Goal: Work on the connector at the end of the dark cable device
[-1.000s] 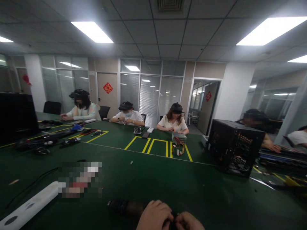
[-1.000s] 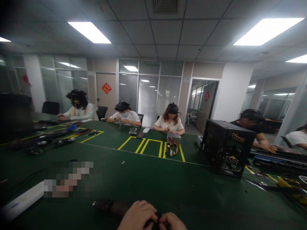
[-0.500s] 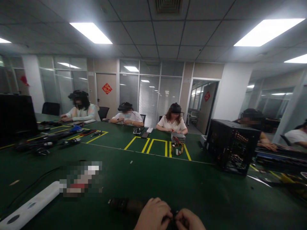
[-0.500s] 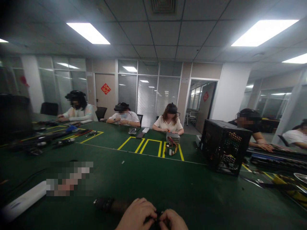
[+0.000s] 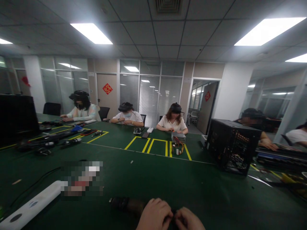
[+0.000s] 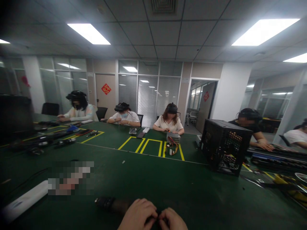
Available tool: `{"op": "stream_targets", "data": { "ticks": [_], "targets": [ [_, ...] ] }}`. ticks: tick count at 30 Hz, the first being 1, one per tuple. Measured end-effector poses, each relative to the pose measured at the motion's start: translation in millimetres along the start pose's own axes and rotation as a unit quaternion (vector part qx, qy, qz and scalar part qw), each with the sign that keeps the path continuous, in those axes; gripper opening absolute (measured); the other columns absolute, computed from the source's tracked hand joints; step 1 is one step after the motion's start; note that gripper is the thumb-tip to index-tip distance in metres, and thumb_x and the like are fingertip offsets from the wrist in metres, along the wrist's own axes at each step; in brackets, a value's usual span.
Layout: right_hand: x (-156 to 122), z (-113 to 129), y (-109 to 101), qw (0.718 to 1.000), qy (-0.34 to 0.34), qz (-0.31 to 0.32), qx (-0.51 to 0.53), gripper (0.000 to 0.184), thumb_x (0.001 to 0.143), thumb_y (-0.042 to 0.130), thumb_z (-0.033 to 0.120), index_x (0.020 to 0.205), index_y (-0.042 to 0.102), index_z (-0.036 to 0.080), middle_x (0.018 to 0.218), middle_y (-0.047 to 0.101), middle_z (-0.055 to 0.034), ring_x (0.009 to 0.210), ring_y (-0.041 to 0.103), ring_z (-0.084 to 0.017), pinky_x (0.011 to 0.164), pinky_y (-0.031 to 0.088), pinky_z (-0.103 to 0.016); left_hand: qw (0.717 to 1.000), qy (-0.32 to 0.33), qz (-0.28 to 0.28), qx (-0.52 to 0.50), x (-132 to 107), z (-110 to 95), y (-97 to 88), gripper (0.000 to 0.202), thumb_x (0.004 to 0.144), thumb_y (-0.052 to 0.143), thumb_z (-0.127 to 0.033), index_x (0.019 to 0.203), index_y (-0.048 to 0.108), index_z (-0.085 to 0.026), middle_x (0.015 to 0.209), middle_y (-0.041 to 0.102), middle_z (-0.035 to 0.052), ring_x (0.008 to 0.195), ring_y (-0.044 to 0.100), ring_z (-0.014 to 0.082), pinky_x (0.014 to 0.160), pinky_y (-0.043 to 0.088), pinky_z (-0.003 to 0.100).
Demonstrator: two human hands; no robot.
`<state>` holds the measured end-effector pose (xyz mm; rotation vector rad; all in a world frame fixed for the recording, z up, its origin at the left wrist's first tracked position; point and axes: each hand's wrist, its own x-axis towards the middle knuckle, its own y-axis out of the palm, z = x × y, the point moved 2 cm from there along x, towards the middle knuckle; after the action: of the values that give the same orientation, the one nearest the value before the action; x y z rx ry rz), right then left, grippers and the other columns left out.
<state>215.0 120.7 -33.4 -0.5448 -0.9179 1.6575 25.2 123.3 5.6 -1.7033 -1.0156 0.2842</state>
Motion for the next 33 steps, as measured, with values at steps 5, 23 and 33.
{"op": "stream_targets", "data": {
  "ticks": [5,23,33],
  "targets": [
    [0,4,-3,1.000,-0.014,-0.006,-0.006,0.017,0.079,0.054,0.012,0.084,0.068,0.021,0.085,0.067,-0.0007,0.077,0.062,-0.014,0.072,0.044,-0.017,0.999,-0.028,-0.016,0.001,-1,-4,-2.7,0.013,0.082,0.062,-0.019,0.093,0.062,-0.026,0.097,0.065,-0.0047,0.093,0.055,0.0172,0.079,0.033,0.030],
    [-15,29,-15,0.992,0.012,-0.009,0.126,0.018,0.087,0.053,0.031,0.089,0.069,0.023,0.090,0.069,-0.0026,0.084,0.065,-0.020,0.076,0.047,-0.024,0.999,-0.027,-0.038,0.023,-9,-16,-13.6,0.003,0.088,0.063,-0.025,0.091,0.063,-0.025,0.098,0.065,-0.0053,0.095,0.054,0.0149,0.086,0.034,0.030],
    [-12,29,-15,0.993,0.046,0.012,0.109,0.022,0.090,0.051,0.037,0.094,0.069,0.025,0.096,0.068,-0.0028,0.087,0.064,-0.020,0.076,0.047,-0.026,0.999,-0.024,-0.027,0.027,-8,-13,-13.5,0.007,0.089,0.061,-0.027,0.095,0.064,-0.024,0.100,0.064,-0.0021,0.097,0.054,0.0168,0.087,0.036,0.032]
  ]
}}
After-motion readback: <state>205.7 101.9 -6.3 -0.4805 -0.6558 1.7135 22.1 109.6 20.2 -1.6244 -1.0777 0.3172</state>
